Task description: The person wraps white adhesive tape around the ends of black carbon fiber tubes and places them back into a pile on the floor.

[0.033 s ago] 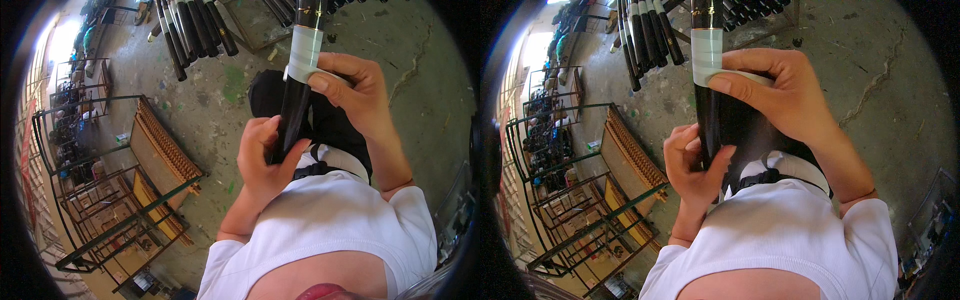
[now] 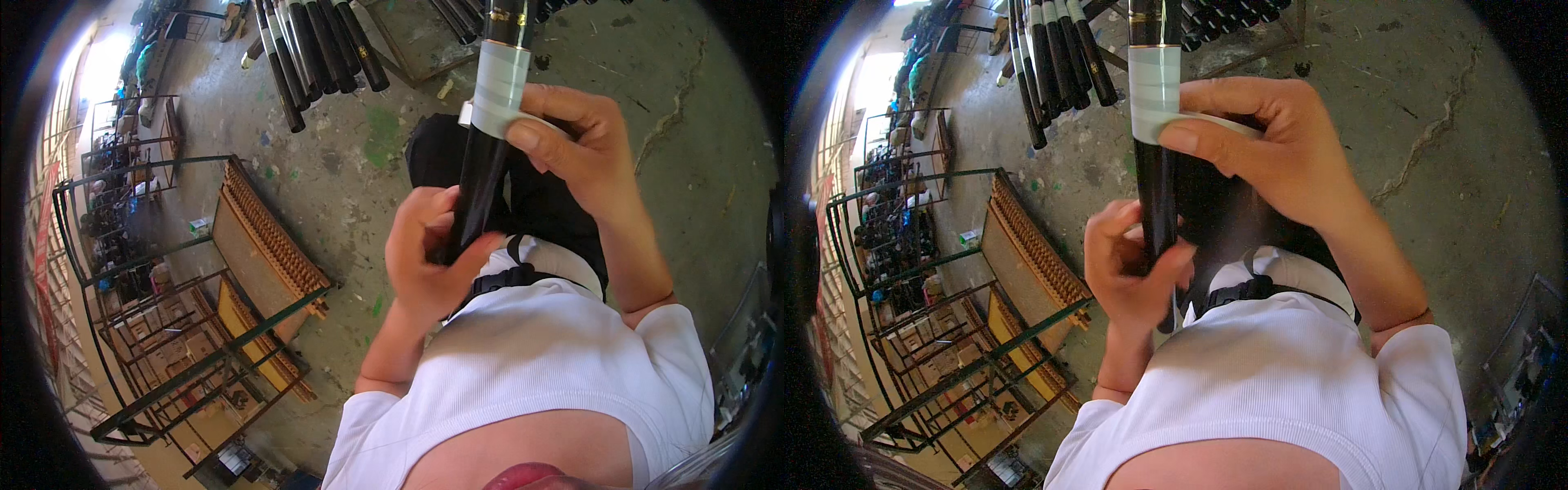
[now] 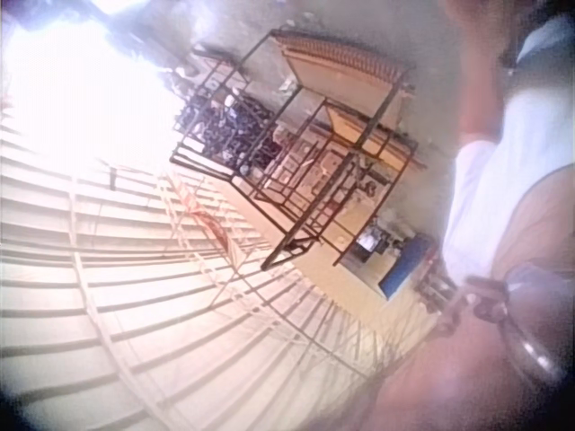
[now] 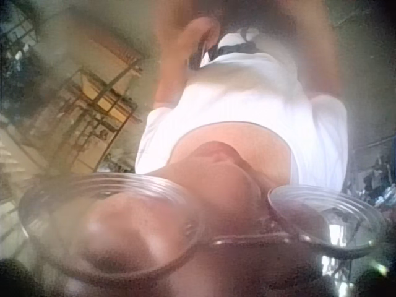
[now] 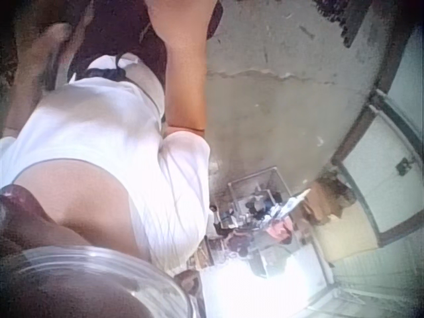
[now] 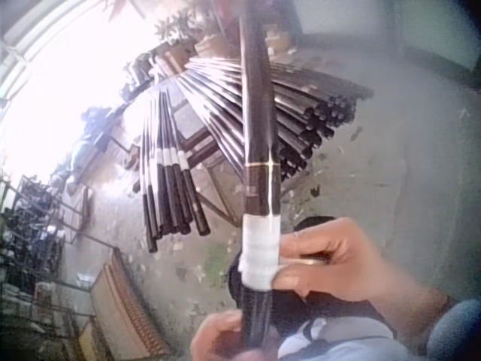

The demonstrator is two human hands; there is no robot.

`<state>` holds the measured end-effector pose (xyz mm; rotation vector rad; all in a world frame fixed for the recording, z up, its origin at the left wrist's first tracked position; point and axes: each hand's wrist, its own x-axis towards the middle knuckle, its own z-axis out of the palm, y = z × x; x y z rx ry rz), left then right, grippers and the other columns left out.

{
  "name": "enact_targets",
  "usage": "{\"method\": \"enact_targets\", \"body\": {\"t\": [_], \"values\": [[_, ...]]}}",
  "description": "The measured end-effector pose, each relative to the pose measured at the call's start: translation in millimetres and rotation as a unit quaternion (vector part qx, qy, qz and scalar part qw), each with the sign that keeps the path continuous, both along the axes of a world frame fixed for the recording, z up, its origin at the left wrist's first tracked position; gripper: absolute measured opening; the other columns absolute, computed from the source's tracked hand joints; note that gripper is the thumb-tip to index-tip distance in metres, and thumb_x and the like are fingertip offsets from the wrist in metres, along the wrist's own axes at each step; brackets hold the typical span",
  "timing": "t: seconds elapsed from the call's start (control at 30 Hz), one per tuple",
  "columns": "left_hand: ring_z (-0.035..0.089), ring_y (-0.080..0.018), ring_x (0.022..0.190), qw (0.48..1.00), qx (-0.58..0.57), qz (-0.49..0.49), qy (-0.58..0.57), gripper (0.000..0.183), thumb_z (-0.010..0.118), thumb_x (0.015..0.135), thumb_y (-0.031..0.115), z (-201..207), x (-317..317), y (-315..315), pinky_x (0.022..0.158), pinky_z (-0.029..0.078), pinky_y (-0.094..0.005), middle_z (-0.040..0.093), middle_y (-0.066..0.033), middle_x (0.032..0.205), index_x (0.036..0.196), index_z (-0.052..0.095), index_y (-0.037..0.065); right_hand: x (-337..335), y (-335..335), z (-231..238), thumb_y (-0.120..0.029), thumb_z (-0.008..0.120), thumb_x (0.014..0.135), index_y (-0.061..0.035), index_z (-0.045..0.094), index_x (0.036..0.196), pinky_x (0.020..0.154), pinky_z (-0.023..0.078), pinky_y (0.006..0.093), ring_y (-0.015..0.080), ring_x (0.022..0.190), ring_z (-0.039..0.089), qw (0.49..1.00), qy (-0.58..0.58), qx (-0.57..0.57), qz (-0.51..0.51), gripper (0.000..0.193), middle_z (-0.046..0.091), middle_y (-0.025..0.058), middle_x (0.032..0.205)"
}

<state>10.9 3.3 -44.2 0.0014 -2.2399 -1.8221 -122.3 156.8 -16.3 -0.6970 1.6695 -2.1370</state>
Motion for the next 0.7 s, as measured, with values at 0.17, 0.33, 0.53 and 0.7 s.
{"method": "enact_targets", "body": {"t": [0.17, 0.33, 0.53, 0.7], "values": [[0.055, -0.0106, 0.056, 0.954, 0.246, -0.055, -0.163, 0.072, 0.066, 0.080, 0.045, 23.8, 1.1, 1.7, 0.044, 0.041, -0.0185, 0.055, -0.0139, 0.101, 0.125, 0.037, -0.002, -8.0, 6.0, -1.0, -0.013, 0.067, 0.082, 0.0007, 0.066, 0.100, 0.064, 0.044, 0.0198, 0.0038, 0.073, 0.053, 0.995, -0.036, -0.021, 0.089, 0.023, 0.063, -0.0001, 0.081], [0.057, -0.0121, 0.082, 0.982, -0.136, 0.106, 0.074, 0.057, 0.077, 0.071, 0.004, 4.1, -1.2, 13.5, 0.059, 0.045, -0.0216, 0.055, -0.0100, 0.107, 0.120, 0.047, 0.000, -0.9, 2.3, 4.2, -0.015, 0.067, 0.082, 0.0002, 0.066, 0.099, 0.059, 0.041, 0.0185, 0.0027, 0.068, 0.051, 1.000, -0.013, -0.002, 0.017, 0.023, 0.062, -0.0011, 0.080], [0.056, -0.0111, 0.054, 0.872, 0.427, -0.185, -0.152, 0.053, 0.058, 0.088, 0.033, 15.1, -2.3, -8.0, 0.043, 0.042, -0.0191, 0.057, -0.0164, 0.100, 0.123, 0.042, -0.004, -15.3, 11.7, -0.5, -0.018, 0.068, 0.082, 0.0012, 0.067, 0.096, 0.065, 0.044, 0.0209, 0.0051, 0.074, 0.054, 0.988, -0.037, -0.019, 0.149, 0.023, 0.062, -0.0003, 0.080], [0.056, -0.0140, 0.056, 0.983, -0.162, 0.084, 0.019, 0.050, 0.064, 0.085, 0.031, 15.8, 4.0, 15.6, 0.045, 0.044, -0.0211, 0.052, -0.0176, 0.106, 0.116, 0.041, -0.002, 1.1, 2.8, 9.8, -0.016, 0.066, 0.083, 0.0010, 0.068, 0.092, 0.060, 0.042, 0.0210, 0.0040, 0.070, 0.052, 0.999, -0.005, 0.038, -0.002, 0.019, 0.060, -0.0012, 0.074]]}}
